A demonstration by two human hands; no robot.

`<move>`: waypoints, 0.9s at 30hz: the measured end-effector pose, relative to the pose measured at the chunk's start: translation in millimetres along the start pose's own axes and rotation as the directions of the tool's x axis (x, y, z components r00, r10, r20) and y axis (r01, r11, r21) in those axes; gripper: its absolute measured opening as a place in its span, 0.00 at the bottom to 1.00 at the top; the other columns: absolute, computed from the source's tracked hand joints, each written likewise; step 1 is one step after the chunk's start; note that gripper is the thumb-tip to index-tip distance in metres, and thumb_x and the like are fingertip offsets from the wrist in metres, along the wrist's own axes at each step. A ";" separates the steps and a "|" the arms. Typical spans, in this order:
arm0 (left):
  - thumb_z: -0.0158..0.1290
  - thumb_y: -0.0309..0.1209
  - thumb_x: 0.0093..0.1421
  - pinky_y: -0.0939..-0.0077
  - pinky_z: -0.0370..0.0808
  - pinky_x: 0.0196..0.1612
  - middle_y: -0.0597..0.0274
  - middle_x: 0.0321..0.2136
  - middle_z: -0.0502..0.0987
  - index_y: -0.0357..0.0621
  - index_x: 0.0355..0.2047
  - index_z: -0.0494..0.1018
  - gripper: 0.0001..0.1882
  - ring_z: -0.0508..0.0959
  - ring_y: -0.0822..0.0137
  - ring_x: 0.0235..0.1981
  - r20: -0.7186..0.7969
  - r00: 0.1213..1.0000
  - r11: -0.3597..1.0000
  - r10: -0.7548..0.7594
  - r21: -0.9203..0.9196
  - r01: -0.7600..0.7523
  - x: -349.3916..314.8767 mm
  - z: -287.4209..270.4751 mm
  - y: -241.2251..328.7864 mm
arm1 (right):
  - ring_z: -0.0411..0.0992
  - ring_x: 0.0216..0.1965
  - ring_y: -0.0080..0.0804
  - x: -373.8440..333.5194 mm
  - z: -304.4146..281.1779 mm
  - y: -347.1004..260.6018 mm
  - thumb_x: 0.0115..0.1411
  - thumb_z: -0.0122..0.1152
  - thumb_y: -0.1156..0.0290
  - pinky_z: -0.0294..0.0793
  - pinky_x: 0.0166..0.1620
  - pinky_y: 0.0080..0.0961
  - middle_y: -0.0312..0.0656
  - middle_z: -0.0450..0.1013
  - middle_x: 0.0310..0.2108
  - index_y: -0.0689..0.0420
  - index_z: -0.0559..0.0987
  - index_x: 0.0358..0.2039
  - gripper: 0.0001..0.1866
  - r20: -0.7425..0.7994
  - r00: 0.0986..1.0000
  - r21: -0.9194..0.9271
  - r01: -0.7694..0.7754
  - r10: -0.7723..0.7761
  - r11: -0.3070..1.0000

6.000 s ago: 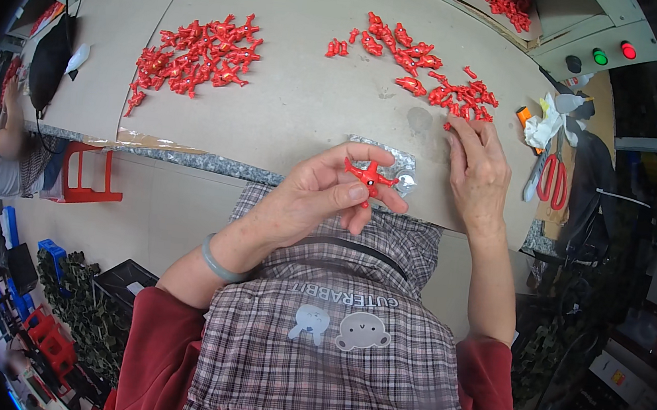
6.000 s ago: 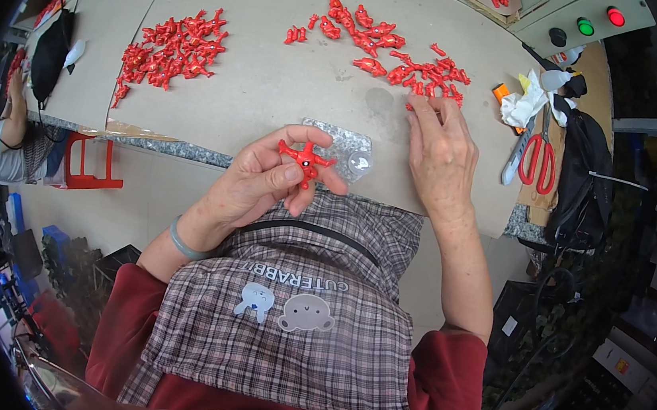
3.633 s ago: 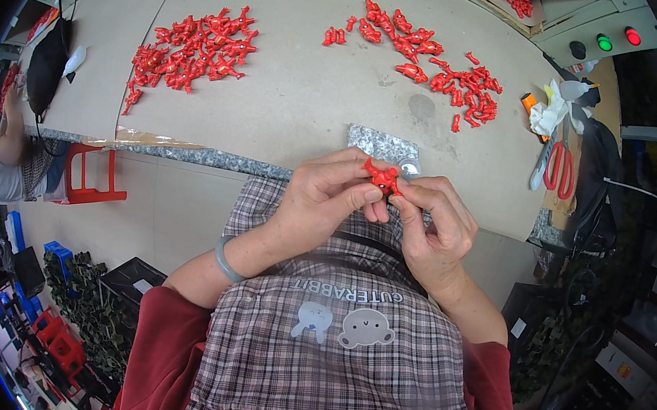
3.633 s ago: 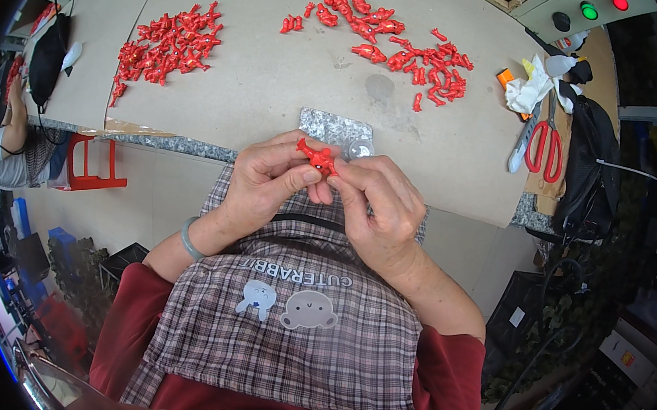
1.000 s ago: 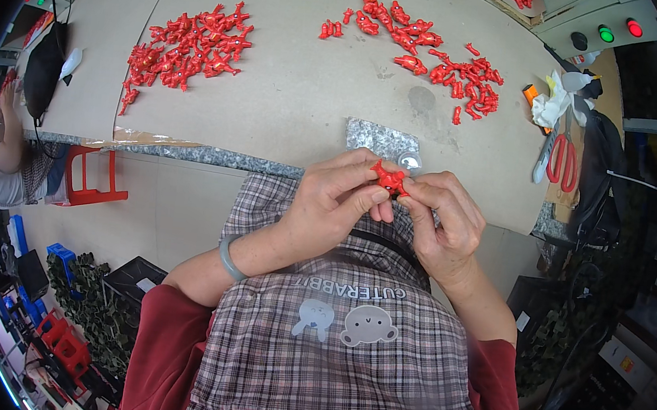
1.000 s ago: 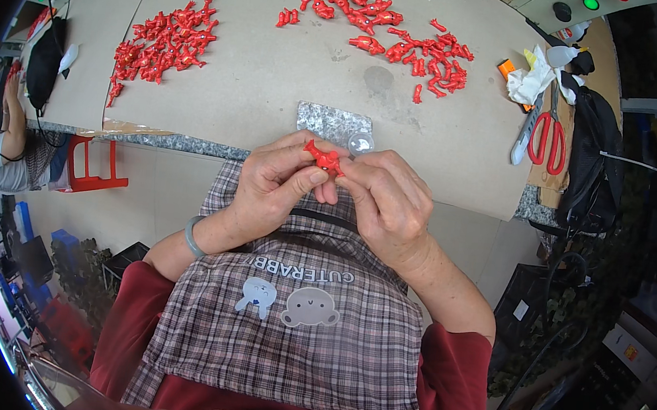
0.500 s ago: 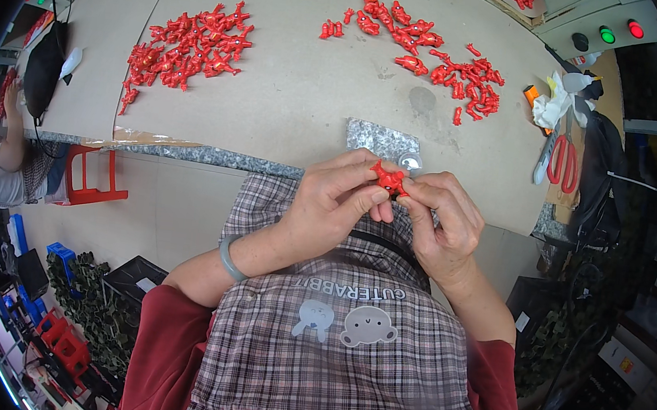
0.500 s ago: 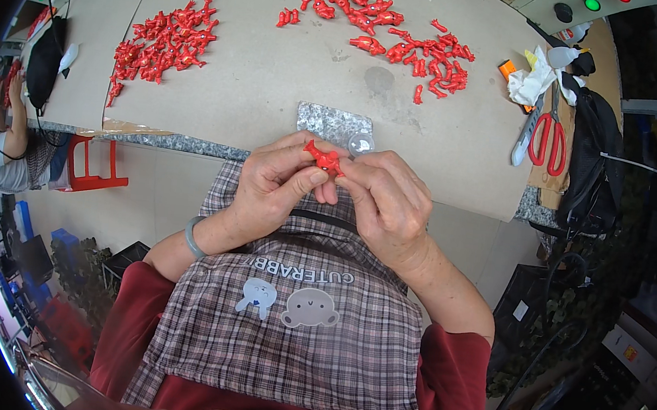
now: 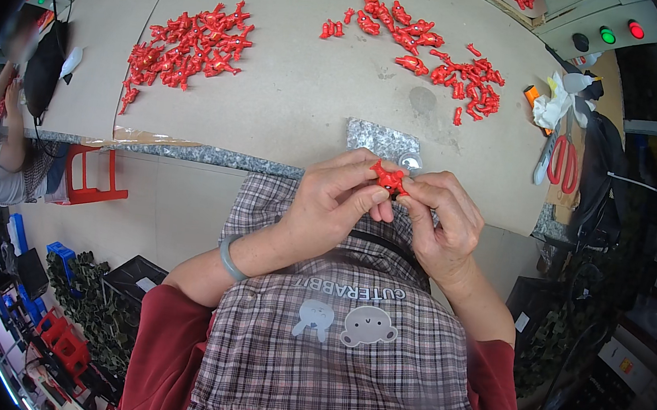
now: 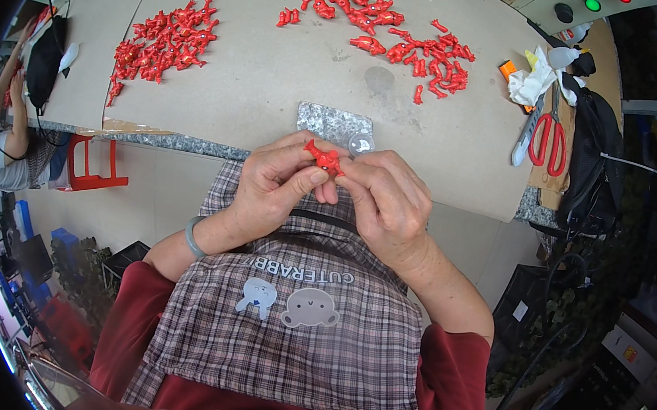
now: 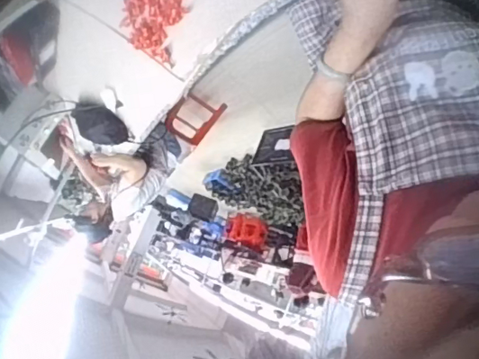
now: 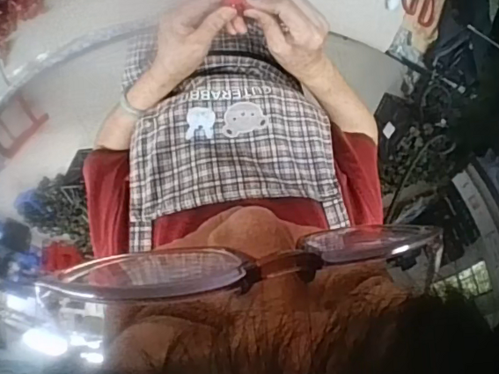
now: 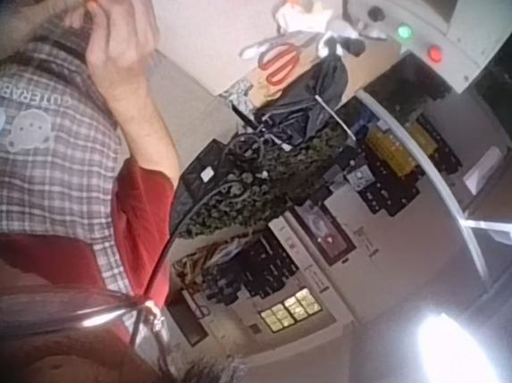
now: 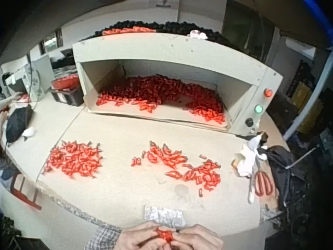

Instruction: Assembling small red plastic components into larger units at an industrial workbench.

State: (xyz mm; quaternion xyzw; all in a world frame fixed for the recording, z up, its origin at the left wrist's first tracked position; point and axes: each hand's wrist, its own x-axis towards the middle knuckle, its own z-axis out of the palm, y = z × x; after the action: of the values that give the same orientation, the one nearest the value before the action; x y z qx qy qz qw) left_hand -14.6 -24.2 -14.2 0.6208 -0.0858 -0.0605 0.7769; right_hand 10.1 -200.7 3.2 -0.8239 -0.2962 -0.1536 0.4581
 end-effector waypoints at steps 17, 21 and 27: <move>0.52 0.19 0.63 0.81 0.79 0.35 0.55 0.41 0.75 0.30 0.50 0.75 0.14 0.80 0.71 0.32 0.025 0.998 0.997 -0.065 -0.047 0.066 3.4 -7.4 6.8 | 0.75 0.26 0.36 3.5 -1.9 4.0 0.46 0.70 0.84 0.75 0.28 0.27 0.45 0.76 0.27 0.64 0.80 0.32 0.11 0.014 0.999 -0.038 0.046 -0.046 0.998; 0.51 0.19 0.63 0.79 0.79 0.39 0.56 0.46 0.74 0.31 0.52 0.74 0.16 0.79 0.71 0.35 0.095 0.992 0.996 -0.084 0.020 0.082 4.1 -10.4 9.6 | 0.76 0.26 0.37 0.6 -2.0 3.9 0.46 0.70 0.84 0.75 0.28 0.27 0.45 0.76 0.27 0.64 0.80 0.31 0.11 0.006 1.000 -0.041 0.009 -0.008 0.999; 0.54 0.19 0.62 0.80 0.79 0.38 0.56 0.44 0.76 0.33 0.54 0.72 0.19 0.80 0.72 0.35 0.075 0.990 0.990 -0.122 -0.063 0.127 4.5 -6.7 6.8 | 0.76 0.25 0.35 -0.4 -3.5 -1.6 0.46 0.71 0.84 0.75 0.27 0.26 0.44 0.76 0.27 0.63 0.80 0.30 0.10 -0.004 0.998 -0.051 -0.056 0.056 0.997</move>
State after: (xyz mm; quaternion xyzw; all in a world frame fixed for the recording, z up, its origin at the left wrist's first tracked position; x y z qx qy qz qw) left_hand -9.0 -17.2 -8.7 0.5956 -0.0725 -0.1340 0.7887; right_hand 8.8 -203.1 5.9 -0.8430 -0.2685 -0.1494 0.4415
